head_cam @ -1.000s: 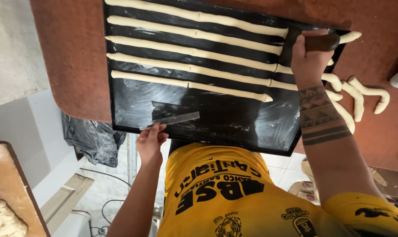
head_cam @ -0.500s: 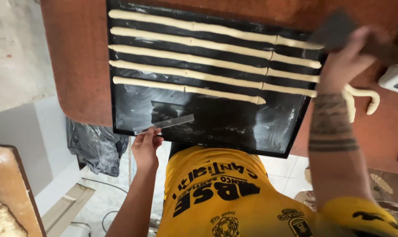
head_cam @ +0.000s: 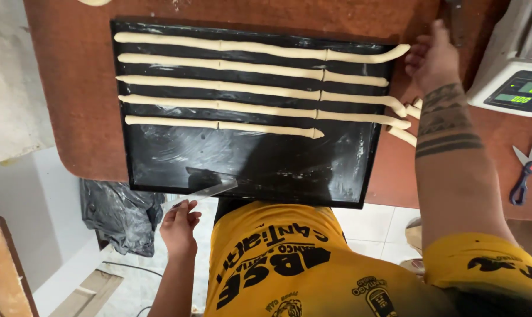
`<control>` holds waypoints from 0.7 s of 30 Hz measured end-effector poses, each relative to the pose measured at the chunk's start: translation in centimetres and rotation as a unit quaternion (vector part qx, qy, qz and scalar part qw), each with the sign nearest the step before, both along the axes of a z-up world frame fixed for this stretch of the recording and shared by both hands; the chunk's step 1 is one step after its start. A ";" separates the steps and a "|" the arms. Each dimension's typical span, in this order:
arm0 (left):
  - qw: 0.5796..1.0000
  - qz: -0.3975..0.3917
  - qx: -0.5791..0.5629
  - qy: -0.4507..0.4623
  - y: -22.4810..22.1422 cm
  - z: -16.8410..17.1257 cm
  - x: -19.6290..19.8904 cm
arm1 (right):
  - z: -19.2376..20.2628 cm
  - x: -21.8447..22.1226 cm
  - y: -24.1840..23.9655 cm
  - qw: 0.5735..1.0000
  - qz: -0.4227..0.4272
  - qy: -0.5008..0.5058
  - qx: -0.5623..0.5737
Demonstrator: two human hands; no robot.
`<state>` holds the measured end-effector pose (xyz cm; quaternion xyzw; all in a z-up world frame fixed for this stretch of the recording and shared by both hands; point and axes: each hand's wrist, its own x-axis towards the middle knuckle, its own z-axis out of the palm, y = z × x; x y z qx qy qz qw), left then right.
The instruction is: Rolling dough into long strips, arranging them on a baking tray, and cutting them into smaller pieces using a scraper
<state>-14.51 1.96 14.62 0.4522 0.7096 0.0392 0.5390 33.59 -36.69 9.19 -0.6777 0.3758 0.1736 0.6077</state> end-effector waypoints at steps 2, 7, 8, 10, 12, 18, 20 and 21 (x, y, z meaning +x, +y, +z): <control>1.000 -0.007 0.008 -0.003 -0.5 0.4 0.2 | 0.4 -1.0 0.3 0.986 0.129 0.010 -0.102; 0.998 -0.053 0.028 0.007 -1.3 0.4 1.2 | -3.0 -2.6 -1.2 0.777 0.381 -0.334 -0.373; 0.998 -0.055 0.029 0.005 -1.5 0.7 1.7 | -1.2 -3.4 -0.7 0.778 0.378 -0.335 -0.374; 0.997 -0.069 0.041 0.008 -1.8 1.5 2.2 | 2.4 -5.3 0.3 0.827 0.367 -0.356 -0.233; 0.996 -0.073 0.041 0.007 -1.9 1.4 2.1 | 6.9 -7.5 0.6 0.870 0.327 -0.344 -0.133; 0.995 -0.093 0.043 0.011 -1.8 1.4 3.2 | 10.7 -11.2 -7.3 0.939 0.119 -0.322 0.014; 0.994 -0.097 0.047 0.011 -1.8 1.4 3.3 | 7.5 -12.1 -12.3 0.943 0.053 -0.323 0.055; 0.993 -0.111 0.045 0.009 -1.7 1.4 3.4 | 4.3 -12.6 -15.8 0.928 0.113 -0.309 -0.177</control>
